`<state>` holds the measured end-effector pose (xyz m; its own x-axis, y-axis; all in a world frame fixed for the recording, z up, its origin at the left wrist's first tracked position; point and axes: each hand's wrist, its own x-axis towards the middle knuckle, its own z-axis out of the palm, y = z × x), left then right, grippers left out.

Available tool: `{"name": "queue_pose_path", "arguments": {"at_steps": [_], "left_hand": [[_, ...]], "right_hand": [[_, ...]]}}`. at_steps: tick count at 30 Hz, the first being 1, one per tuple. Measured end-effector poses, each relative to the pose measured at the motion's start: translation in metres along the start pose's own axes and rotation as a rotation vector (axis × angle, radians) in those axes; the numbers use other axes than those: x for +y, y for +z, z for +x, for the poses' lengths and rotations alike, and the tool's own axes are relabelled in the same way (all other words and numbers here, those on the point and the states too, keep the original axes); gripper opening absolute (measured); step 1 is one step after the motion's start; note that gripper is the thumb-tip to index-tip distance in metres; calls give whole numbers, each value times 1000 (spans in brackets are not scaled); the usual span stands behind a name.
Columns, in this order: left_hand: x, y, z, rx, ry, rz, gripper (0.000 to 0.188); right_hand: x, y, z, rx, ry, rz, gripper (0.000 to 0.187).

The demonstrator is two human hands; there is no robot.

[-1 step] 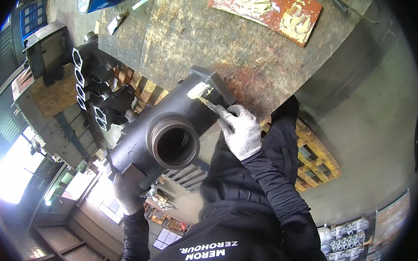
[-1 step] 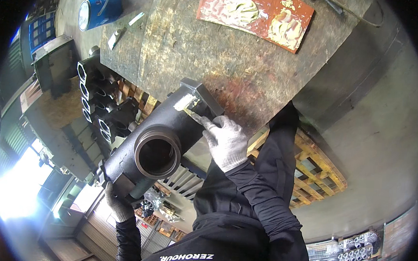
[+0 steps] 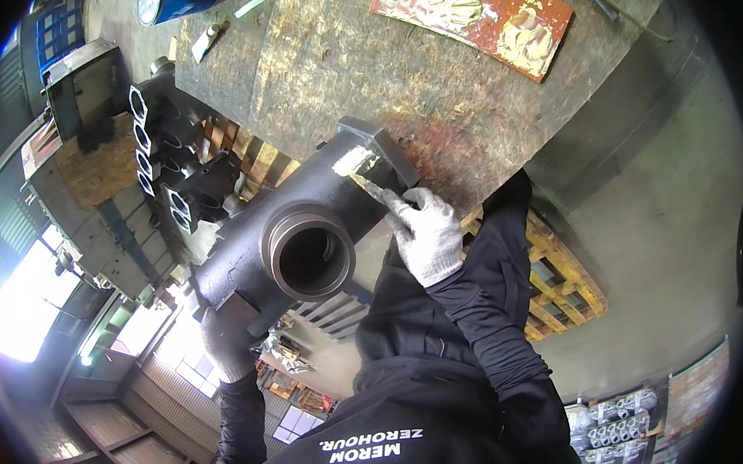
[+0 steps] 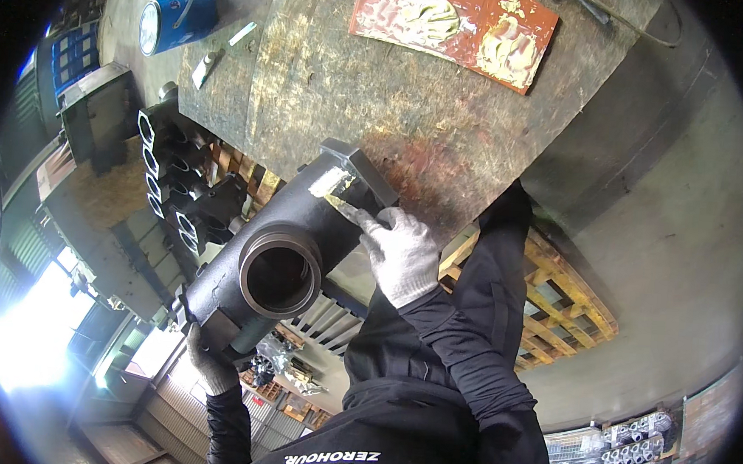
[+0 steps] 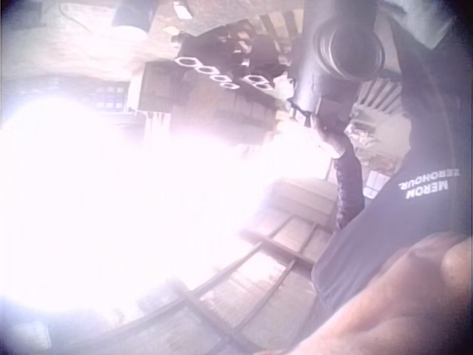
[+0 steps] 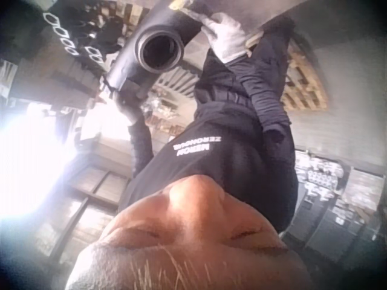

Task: The person picks up a black metal exhaust manifold from a pallet and places it on a workbench. Using a small metal spatula, they scoop a yellow paste from a red board and apply it to several seams and edges of the manifold, rotating the part to reach different areas.

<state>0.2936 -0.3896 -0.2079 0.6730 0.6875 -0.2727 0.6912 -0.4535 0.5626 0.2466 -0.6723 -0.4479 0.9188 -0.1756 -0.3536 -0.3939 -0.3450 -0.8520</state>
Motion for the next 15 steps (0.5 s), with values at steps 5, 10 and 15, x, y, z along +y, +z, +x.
{"name": "queue_pose_path", "arguments": {"at_steps": [5,10,15], "left_hand": [[-2,-4,4,-40,85,81,15],[-9,-8,3,-44,32,-204,20],[-18,-16,9,4,96,-52,23]], "right_hand": [[-7,4,-10,30,-94,8,55],[4,3,-1,67,-10,-64,56],[-2,11,-6,9,-74,-120,61]]}}
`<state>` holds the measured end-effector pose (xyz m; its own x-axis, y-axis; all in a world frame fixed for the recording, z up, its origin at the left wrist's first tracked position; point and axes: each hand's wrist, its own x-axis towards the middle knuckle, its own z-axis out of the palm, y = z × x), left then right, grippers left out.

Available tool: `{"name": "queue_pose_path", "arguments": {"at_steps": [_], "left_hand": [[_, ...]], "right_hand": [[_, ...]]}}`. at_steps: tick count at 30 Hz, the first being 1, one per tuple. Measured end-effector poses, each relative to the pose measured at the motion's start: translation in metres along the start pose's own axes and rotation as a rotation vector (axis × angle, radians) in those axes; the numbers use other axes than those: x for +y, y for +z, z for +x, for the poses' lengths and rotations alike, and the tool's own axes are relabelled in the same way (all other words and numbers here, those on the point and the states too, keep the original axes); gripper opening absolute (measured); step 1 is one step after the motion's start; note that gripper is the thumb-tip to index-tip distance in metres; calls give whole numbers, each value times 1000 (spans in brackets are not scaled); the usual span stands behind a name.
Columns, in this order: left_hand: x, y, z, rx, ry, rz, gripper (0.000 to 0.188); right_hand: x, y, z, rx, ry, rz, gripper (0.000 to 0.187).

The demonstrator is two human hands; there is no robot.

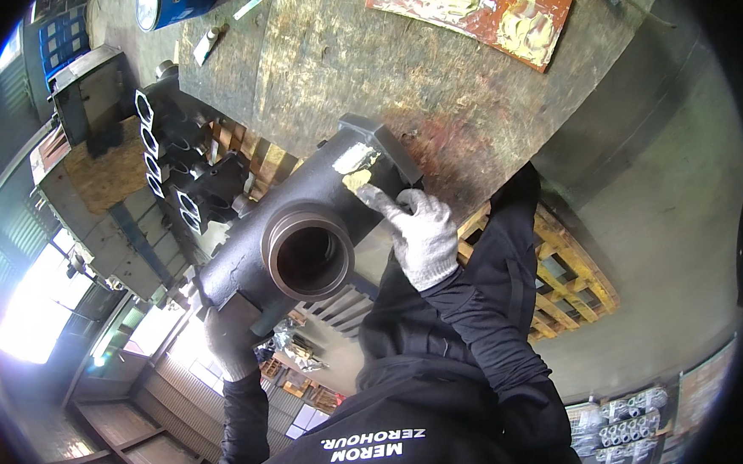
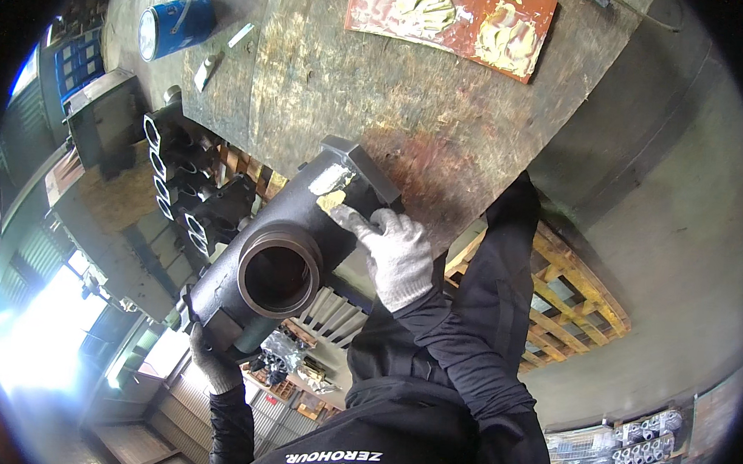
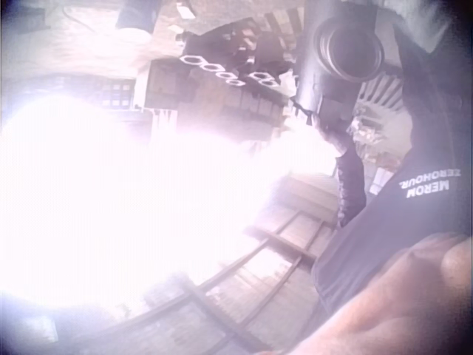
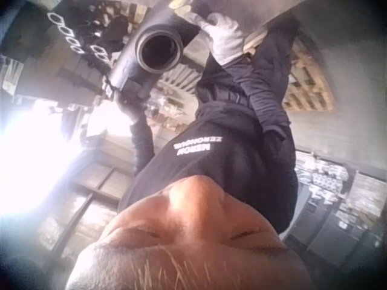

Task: The person picks up a black metal exhaust manifold from a pallet and places it on a workbench. Using a small metal spatula, they scoop a yellow paste from a red board and apply it to several seams and edges of the manifold, rotating the part to reach different areas.

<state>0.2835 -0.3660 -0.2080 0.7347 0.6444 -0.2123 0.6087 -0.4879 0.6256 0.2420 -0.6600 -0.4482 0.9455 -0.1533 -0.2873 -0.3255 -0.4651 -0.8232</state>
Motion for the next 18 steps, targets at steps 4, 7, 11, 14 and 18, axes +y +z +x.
{"name": "queue_pose_path", "arguments": {"at_steps": [4,7,11,14,18], "left_hand": [[-9,-9,8,-13,93,171,29],[-15,-13,12,16,154,185,32],[-17,-14,14,22,54,58,35],[-17,-13,17,60,23,21,35],[-19,-12,16,48,113,93,34]], "right_hand": [[-13,8,-11,-2,-27,115,64],[-14,7,-15,34,-57,122,59],[-6,6,-14,89,-75,111,55],[5,8,-9,94,-64,-17,54],[19,13,-1,125,-15,-19,51]]}}
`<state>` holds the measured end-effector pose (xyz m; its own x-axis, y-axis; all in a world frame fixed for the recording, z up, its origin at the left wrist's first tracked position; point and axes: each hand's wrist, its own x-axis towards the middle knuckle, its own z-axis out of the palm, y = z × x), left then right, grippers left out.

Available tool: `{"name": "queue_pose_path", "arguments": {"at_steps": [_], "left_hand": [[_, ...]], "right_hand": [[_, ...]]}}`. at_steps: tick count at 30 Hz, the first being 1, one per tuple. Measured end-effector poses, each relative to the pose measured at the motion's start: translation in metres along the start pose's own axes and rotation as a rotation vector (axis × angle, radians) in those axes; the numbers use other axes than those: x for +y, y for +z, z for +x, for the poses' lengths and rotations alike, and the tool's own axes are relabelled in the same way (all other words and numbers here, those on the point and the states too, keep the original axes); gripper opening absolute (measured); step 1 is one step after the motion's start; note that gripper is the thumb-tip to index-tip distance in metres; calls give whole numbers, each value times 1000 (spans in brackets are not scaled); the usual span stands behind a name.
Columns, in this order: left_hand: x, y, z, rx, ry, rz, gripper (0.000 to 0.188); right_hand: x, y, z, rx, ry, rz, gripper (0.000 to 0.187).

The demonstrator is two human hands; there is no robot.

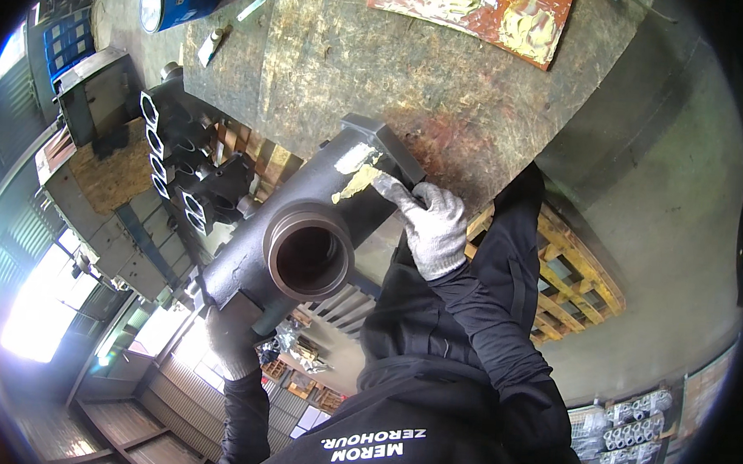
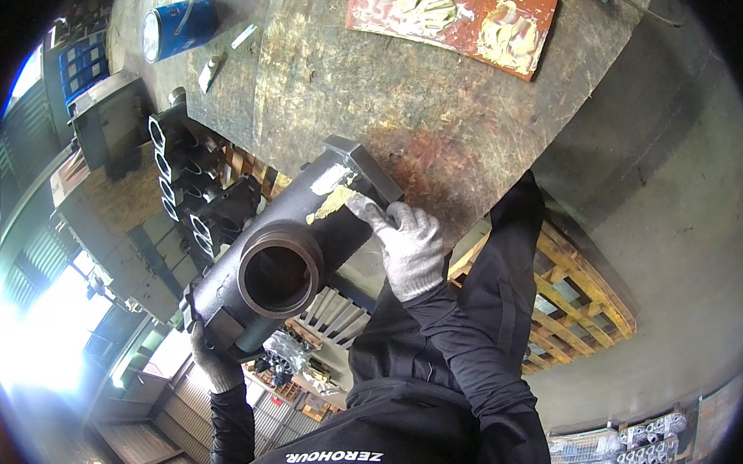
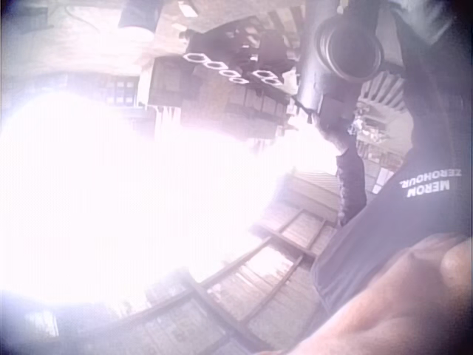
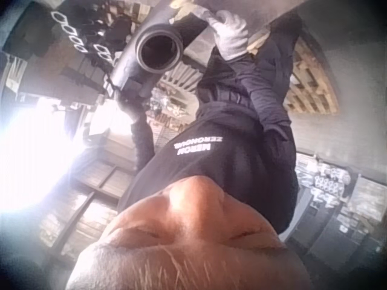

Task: The person picks up a black metal exhaust manifold from a pallet and places it on a workbench. Using a small metal spatula, they scoop a yellow paste from a red board and apply it to several seams and edges of the manifold, rotating the part to reach different areas.

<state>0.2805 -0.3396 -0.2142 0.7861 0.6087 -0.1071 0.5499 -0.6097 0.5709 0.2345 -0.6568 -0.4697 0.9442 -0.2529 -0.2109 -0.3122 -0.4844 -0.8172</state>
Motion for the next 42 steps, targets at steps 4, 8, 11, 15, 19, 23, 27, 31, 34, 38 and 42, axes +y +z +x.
{"name": "queue_pose_path", "arguments": {"at_steps": [4,8,11,15,19,23,27,31,34,38,42], "left_hand": [[1,-1,-3,-65,21,176,51],[7,2,-4,-75,-85,146,56],[11,6,-7,-97,-135,65,57],[13,6,-8,-116,-168,-49,56],[7,2,-5,-114,-86,86,56],[4,0,-1,-122,-193,-55,57],[9,3,-5,-93,-149,53,58],[18,11,-11,-50,-158,-14,34],[20,16,-11,-55,-184,-160,24],[24,19,-11,-94,-79,-7,22],[35,24,-16,-94,-204,-165,25]], "right_hand": [[10,1,4,63,39,-10,60],[6,-4,-5,2,34,-47,54],[3,-2,-4,6,8,-9,50],[9,3,9,-51,17,-125,57],[4,-3,4,-119,48,-116,56],[-5,-16,-8,-139,85,-100,55],[-3,-18,1,-115,112,-29,56],[-9,-14,8,-138,102,-67,58],[-16,-19,-2,-166,102,10,59],[-17,-22,-9,-84,85,63,60],[-20,-12,-16,-78,113,106,63]]}}
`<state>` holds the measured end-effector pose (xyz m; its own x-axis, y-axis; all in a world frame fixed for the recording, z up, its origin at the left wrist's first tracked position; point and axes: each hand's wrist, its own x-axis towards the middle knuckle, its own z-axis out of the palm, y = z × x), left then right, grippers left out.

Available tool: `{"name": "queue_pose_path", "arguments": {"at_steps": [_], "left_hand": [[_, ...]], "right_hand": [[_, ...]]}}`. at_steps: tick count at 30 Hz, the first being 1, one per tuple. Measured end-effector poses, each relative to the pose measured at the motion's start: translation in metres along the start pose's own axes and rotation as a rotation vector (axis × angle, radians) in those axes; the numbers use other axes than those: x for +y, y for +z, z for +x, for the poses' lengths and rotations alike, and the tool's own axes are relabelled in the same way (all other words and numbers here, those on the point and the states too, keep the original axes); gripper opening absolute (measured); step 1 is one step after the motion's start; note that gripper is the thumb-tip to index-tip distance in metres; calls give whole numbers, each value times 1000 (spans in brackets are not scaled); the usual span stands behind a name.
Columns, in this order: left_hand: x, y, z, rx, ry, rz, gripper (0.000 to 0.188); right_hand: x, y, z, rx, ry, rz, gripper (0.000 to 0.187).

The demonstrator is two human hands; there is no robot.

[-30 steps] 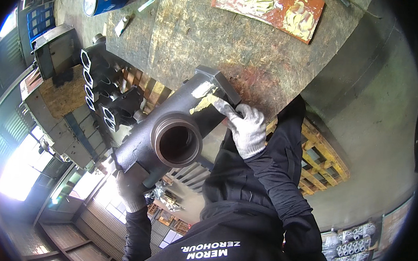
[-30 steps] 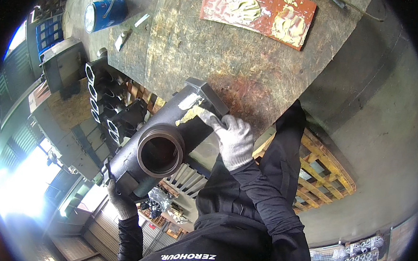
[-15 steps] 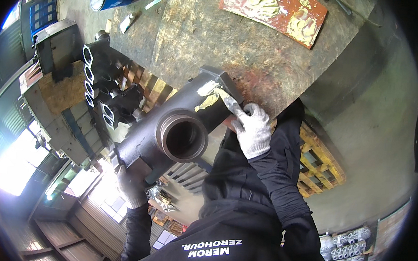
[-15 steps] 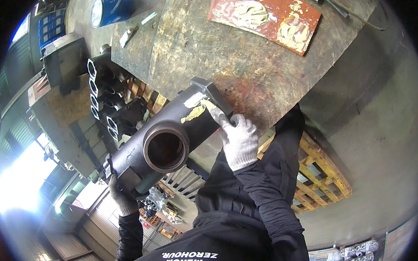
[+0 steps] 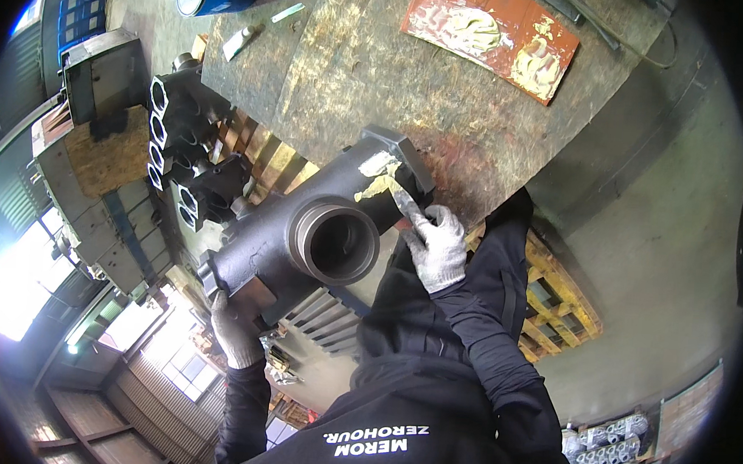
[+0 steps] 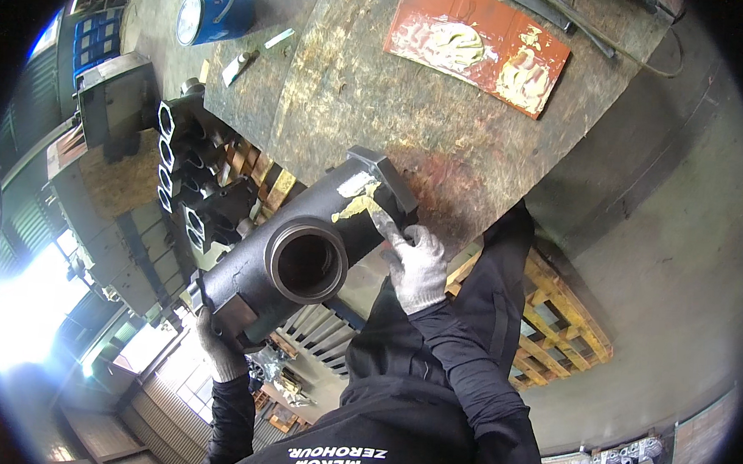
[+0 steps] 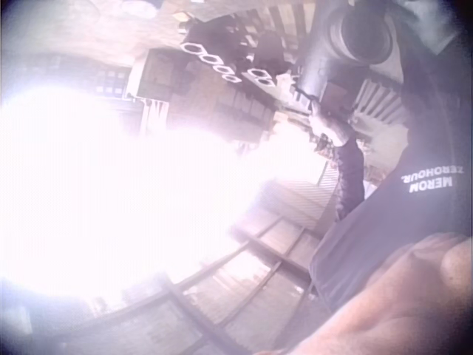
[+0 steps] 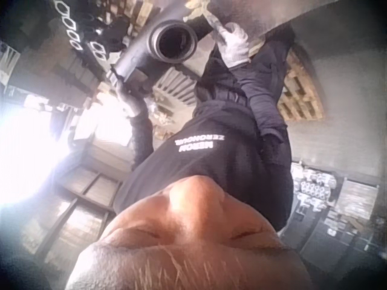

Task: The person picks up a black metal exhaust manifold from a pallet and places it on a workbench. Using a small metal spatula, they scoop a yellow paste from a red board and apply it to several seams and edges of the manifold, rotating the part to reach different areas.

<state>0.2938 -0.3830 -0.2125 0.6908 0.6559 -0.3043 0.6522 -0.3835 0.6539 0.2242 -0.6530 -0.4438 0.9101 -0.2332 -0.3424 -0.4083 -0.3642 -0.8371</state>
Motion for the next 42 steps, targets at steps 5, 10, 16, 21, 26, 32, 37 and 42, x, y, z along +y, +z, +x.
{"name": "queue_pose_path", "arguments": {"at_steps": [5,10,16,21,26,32,37,42], "left_hand": [[2,6,-3,-16,1,-82,34],[-6,-12,8,-77,-55,-48,49],[-7,-11,9,-69,142,225,33],[8,12,-7,27,-47,-109,25],[18,24,-15,56,-52,-171,26],[14,17,-12,-5,-54,-147,28],[10,15,-9,30,-24,-96,30],[13,18,-15,61,29,11,26]], "right_hand": [[5,6,-10,28,-54,62,59],[2,8,-3,-21,-64,72,60],[2,2,17,29,-83,-51,55],[2,-13,16,-35,-114,-83,55],[2,-19,17,-65,-102,-146,57],[10,-9,14,-138,-92,-202,52],[21,-10,1,47,-126,-79,58],[22,6,12,46,-155,-113,58]]}}
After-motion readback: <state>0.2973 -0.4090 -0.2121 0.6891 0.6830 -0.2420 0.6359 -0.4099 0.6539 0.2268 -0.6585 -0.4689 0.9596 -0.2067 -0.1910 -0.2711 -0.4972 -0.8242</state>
